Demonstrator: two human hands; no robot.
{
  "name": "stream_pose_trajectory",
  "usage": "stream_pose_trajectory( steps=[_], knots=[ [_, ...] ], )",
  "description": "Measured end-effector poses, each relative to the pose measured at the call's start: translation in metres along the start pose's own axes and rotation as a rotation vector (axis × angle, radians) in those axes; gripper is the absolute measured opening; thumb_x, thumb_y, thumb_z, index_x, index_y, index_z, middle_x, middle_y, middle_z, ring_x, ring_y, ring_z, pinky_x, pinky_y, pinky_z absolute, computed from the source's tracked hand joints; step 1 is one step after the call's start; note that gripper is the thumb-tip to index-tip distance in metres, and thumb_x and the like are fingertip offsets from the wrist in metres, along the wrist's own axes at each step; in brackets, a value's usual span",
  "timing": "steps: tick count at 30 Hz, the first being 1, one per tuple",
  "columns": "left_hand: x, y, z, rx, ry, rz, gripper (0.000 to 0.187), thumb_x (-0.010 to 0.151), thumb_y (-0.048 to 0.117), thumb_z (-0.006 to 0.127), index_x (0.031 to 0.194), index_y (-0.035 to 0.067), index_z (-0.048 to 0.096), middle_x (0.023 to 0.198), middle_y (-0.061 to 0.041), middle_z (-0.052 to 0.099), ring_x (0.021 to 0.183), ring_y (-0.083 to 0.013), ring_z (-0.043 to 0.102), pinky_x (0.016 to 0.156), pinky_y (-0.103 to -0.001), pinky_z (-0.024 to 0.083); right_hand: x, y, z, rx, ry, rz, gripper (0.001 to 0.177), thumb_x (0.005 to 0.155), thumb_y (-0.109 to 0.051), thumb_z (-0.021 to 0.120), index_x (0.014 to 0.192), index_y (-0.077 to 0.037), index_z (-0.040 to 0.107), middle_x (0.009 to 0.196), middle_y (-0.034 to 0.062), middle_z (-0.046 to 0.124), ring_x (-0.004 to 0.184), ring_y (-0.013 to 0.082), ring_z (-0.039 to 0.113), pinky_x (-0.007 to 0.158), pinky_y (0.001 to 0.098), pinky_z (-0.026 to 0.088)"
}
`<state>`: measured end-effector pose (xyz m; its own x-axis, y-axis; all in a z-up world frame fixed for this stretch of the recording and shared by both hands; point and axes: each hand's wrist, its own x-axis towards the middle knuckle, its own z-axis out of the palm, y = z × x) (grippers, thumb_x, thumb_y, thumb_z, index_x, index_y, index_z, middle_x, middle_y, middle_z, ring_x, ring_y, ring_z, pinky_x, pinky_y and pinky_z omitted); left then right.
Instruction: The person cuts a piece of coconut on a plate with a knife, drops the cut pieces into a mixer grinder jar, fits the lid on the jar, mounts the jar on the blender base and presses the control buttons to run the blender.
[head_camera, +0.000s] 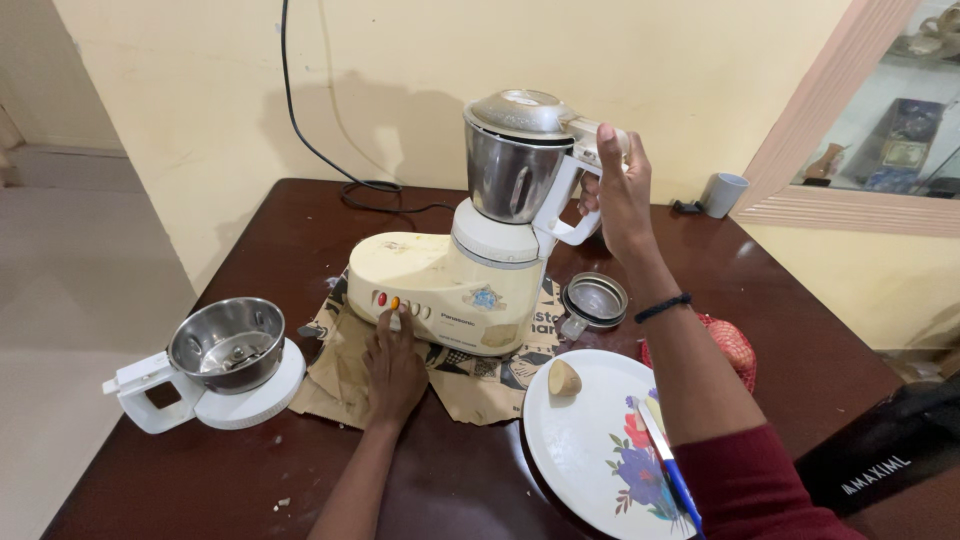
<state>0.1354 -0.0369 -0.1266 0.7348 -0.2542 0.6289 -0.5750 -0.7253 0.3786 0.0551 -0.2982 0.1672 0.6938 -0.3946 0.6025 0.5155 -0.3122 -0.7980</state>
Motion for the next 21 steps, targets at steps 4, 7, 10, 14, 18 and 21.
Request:
stream_pose_trajectory(
  steps=[4,7,10,14,18,21],
  knots=[
    [0.0001,-0.0002,0.0001,0.065,-0.055,-0.018,0.078,0.082,0.005,0.057,0.156,0.004,0.033,0.142,-0.023,0.041,0.112,-0.0413,0.048,0.089,-0.054,0.044,0.001,0.0004,-0.0005,0.005,-0.002,0.002,0.054,0.098,-0.064,0.057,0.107,-0.011,0.053,0.061,-0.0063,0.046,0.046,0.0028,0.043,0.043,0.0222,0.044],
    [-0.0022,-0.001,0.0014,0.11,-0.061,-0.018,0.075,0.084,0.006,0.056,0.156,0.003,0.034,0.138,-0.019,0.045,0.111,-0.0373,0.049,0.089,-0.052,0.044,0.0029,0.001,0.0003,0.025,0.0,0.005,0.053,0.098,-0.062,0.058,0.106,-0.01,0.054,0.06,-0.0058,0.046,0.045,0.003,0.043,0.042,0.023,0.043],
    [-0.0015,-0.0009,0.0013,0.099,-0.07,-0.031,0.075,0.084,0.005,0.055,0.156,0.003,0.035,0.136,-0.019,0.047,0.112,-0.037,0.049,0.088,-0.051,0.045,0.0039,0.0007,0.0004,0.037,0.007,0.007,0.053,0.098,-0.061,0.059,0.104,-0.009,0.054,0.06,-0.0055,0.046,0.044,0.0034,0.043,0.041,0.0238,0.042],
    [-0.0024,0.0007,0.003,0.122,-0.086,-0.047,0.075,0.084,0.006,0.055,0.156,0.004,0.035,0.135,-0.02,0.047,0.112,-0.0377,0.049,0.088,-0.051,0.045,0.0033,0.0005,0.0002,0.037,0.016,0.021,0.053,0.098,-0.06,0.059,0.106,-0.008,0.055,0.061,-0.0065,0.046,0.045,0.0033,0.043,0.042,0.0242,0.044],
    [-0.0004,0.0009,0.0023,0.128,-0.082,-0.029,0.078,0.084,0.006,0.056,0.158,0.003,0.031,0.134,-0.022,0.047,0.109,-0.038,0.049,0.087,-0.05,0.046,0.0022,-0.002,0.0011,0.081,0.006,0.039,0.053,0.097,-0.059,0.06,0.109,-0.007,0.056,0.06,-0.0065,0.045,0.045,0.0035,0.04,0.042,0.0242,0.04],
    [0.0003,0.0009,0.0018,0.136,-0.162,-0.06,0.081,0.086,0.005,0.054,0.162,0.003,0.027,0.134,-0.023,0.047,0.107,-0.0366,0.05,0.085,-0.049,0.046,0.0016,-0.0018,0.0002,0.065,0.005,0.052,0.053,0.098,-0.06,0.058,0.108,-0.007,0.055,0.058,-0.0059,0.044,0.044,0.0038,0.042,0.042,0.0241,0.042]
  ],
)
